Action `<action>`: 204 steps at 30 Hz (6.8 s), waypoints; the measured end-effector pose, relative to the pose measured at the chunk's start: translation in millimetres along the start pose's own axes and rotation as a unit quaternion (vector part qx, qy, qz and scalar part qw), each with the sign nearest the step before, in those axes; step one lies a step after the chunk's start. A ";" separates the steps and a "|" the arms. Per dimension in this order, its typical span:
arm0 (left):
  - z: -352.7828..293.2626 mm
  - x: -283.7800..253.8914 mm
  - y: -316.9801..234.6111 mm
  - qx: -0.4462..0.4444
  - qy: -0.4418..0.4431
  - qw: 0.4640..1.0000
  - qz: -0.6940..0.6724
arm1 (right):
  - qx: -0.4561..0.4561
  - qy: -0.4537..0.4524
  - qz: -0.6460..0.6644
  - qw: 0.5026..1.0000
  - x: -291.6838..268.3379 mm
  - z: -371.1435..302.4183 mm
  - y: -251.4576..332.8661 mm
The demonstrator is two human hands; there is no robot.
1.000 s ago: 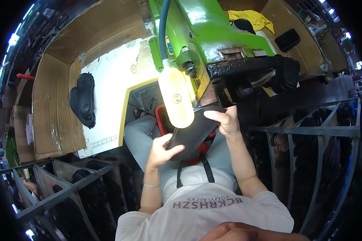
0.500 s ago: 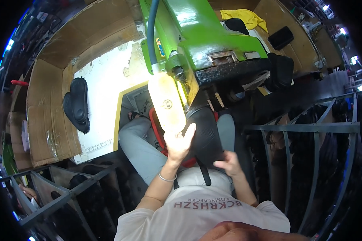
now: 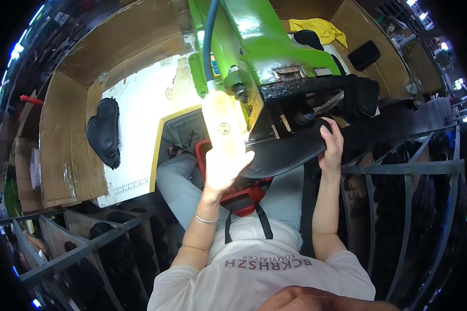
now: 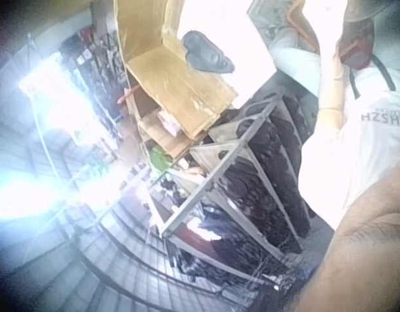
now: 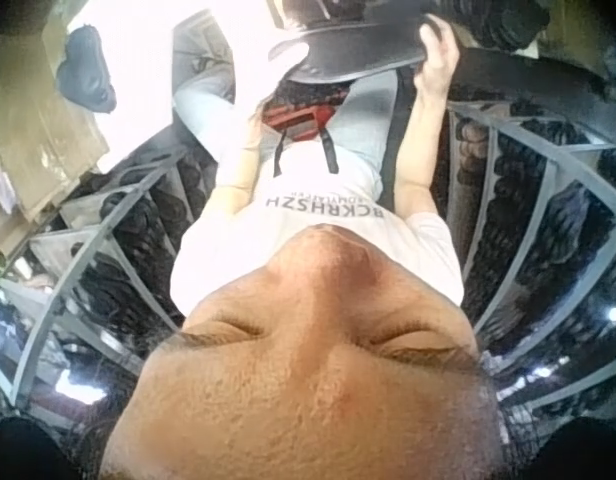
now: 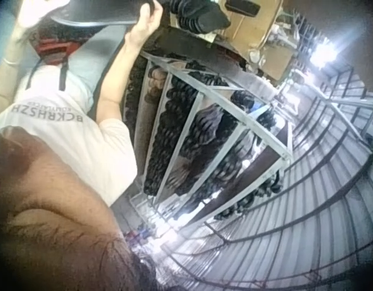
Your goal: Operating a shoe manufacturing machine to process shoe soles and components.
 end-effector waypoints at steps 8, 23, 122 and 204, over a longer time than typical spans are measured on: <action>-19.2 -77.7 -20.7 -0.013 -0.083 0.996 -0.028 | 0.045 0.070 0.004 0.997 63.3 -22.0 -42.9; -123.5 -66.7 71.6 -0.172 -0.101 0.980 -0.015 | 0.012 0.193 -0.043 0.980 114.6 -34.1 -59.2; -106.3 5.0 123.9 -0.163 -0.046 0.980 -0.106 | -0.098 0.004 -0.105 0.990 86.8 -84.3 -69.6; -18.1 -30.4 -11.0 -0.015 -0.072 0.988 -0.139 | 0.003 0.020 0.184 0.983 22.7 5.8 -34.9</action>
Point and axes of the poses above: each hand's wrist, its own z-axis towards the middle knuckle, its own x-axis out of the palm, y = z × x, the point moved 8 cm from there along z, towards the middle knuckle
